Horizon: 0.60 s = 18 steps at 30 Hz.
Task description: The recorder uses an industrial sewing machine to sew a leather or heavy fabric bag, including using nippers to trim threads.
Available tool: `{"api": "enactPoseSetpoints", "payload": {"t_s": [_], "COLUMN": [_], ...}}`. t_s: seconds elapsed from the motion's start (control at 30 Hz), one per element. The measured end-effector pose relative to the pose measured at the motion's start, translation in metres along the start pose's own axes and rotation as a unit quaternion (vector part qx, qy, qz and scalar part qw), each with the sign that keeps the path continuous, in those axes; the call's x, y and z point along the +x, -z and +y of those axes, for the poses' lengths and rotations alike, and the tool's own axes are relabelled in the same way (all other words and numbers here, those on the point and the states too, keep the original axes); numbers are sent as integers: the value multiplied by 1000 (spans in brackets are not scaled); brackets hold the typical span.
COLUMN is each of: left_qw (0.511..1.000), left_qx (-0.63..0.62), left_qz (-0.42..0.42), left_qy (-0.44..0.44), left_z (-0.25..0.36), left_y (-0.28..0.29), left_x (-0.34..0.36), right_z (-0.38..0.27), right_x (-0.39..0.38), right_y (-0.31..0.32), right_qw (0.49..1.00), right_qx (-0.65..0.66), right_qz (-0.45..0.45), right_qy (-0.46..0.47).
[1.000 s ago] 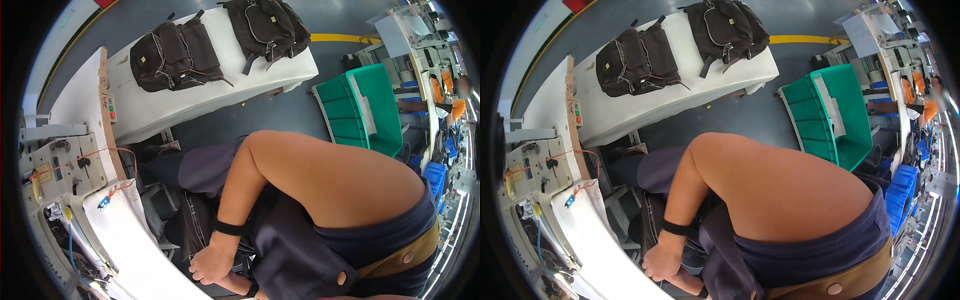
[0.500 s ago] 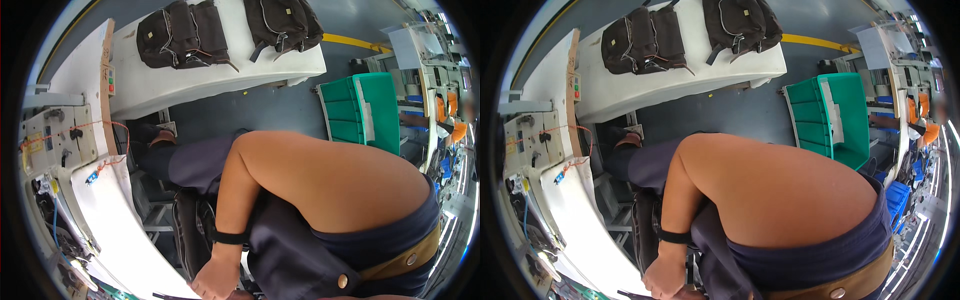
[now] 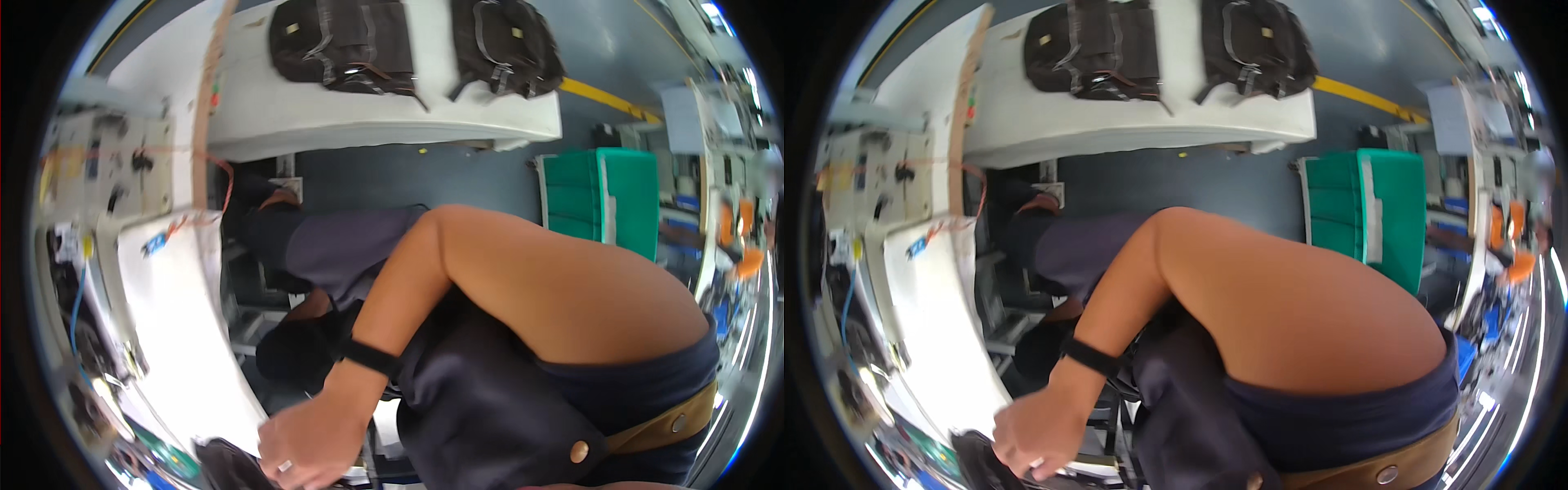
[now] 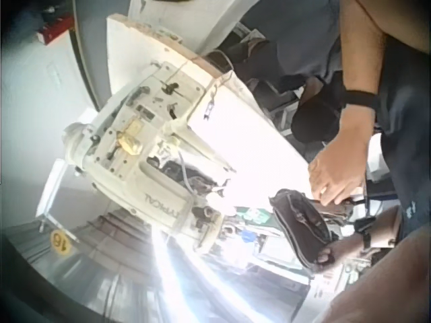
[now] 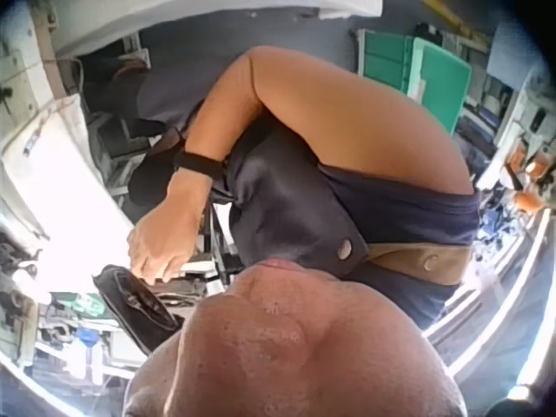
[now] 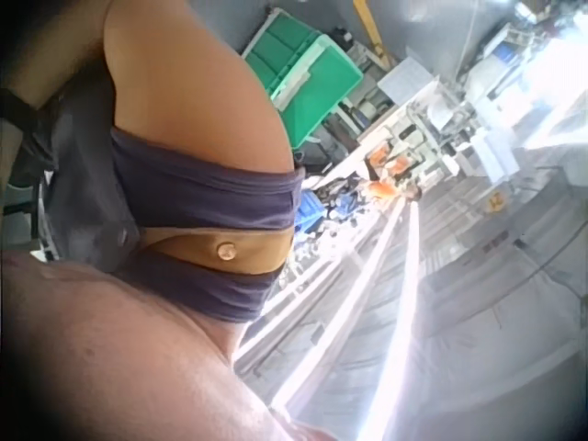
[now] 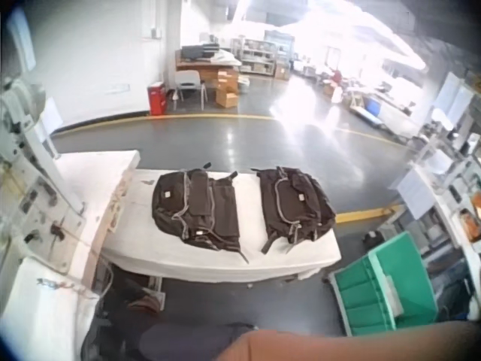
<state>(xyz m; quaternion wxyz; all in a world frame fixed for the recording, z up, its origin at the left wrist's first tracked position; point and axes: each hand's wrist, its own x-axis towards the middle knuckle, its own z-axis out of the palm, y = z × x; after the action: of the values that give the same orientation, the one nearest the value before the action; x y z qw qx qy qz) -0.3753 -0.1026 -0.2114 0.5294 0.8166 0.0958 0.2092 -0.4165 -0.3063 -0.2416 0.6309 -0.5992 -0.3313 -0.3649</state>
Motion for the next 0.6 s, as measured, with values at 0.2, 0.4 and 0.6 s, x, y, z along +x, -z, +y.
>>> {"api": "enactPoseSetpoints", "payload": {"t_s": [0.2,0.4,0.6], "left_qw": [988,984,979], "left_qx": [142,-113,47], "left_qz": [-54,-76,-147], "left_qy": [12,118,130], "left_z": [-35,-91,-50], "left_y": [7,-13,9], "left_x": [0,12,2], "right_z": [31,88,131], "right_x": [-19,-1,23], "right_y": [36,22,-34], "right_qw": [967,924,925], "right_qx": [-116,-90,-12], "right_qz": [-142,-229,-254], "right_qy": [-179,-293,-282]}}
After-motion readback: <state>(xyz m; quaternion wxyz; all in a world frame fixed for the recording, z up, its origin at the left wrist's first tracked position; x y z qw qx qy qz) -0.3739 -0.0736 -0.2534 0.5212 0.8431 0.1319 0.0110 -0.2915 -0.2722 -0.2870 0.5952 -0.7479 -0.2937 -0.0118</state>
